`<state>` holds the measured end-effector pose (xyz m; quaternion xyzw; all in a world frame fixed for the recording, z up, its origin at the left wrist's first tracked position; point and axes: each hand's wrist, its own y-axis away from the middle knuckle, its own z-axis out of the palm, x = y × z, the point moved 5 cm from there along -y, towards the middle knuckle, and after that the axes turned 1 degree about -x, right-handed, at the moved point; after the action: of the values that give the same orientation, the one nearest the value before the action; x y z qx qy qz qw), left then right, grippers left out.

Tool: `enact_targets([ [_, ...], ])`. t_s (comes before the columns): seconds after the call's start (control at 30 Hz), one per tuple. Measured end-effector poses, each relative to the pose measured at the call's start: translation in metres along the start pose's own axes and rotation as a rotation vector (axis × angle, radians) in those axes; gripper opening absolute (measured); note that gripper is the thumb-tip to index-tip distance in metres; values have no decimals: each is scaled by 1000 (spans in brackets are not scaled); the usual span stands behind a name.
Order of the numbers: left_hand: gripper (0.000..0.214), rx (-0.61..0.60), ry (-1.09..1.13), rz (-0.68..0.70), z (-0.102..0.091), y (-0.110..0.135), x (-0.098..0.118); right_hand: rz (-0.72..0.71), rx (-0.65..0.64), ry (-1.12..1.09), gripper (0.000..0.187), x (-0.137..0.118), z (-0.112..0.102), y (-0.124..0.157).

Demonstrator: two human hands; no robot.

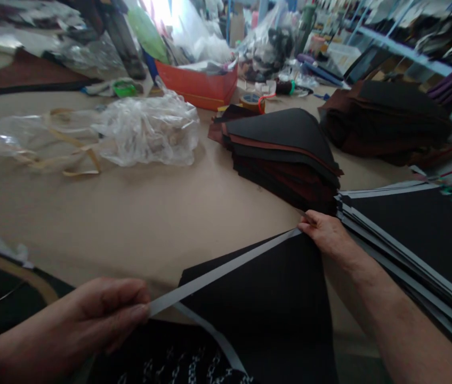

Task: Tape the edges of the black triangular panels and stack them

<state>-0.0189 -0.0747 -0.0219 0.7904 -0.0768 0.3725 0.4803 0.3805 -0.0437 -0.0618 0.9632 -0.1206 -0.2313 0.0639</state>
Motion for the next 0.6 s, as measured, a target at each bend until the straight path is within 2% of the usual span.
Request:
enact_targets([
  [0.1,34,112,-139,-15,-10,-9,-17,69,-10,43,21,4,0,0],
  [0.2,34,188,-306,-10,-16,-13,-23,144,-26,72,15,7,-1,-1],
  [0.33,36,193,-395,-5,-20,-18,-21,159,-17,61,9,7,-2,-1],
  [0.6,36,202,-476,-22,-23,-24,-23,170,4,78,18,4,-6,1],
])
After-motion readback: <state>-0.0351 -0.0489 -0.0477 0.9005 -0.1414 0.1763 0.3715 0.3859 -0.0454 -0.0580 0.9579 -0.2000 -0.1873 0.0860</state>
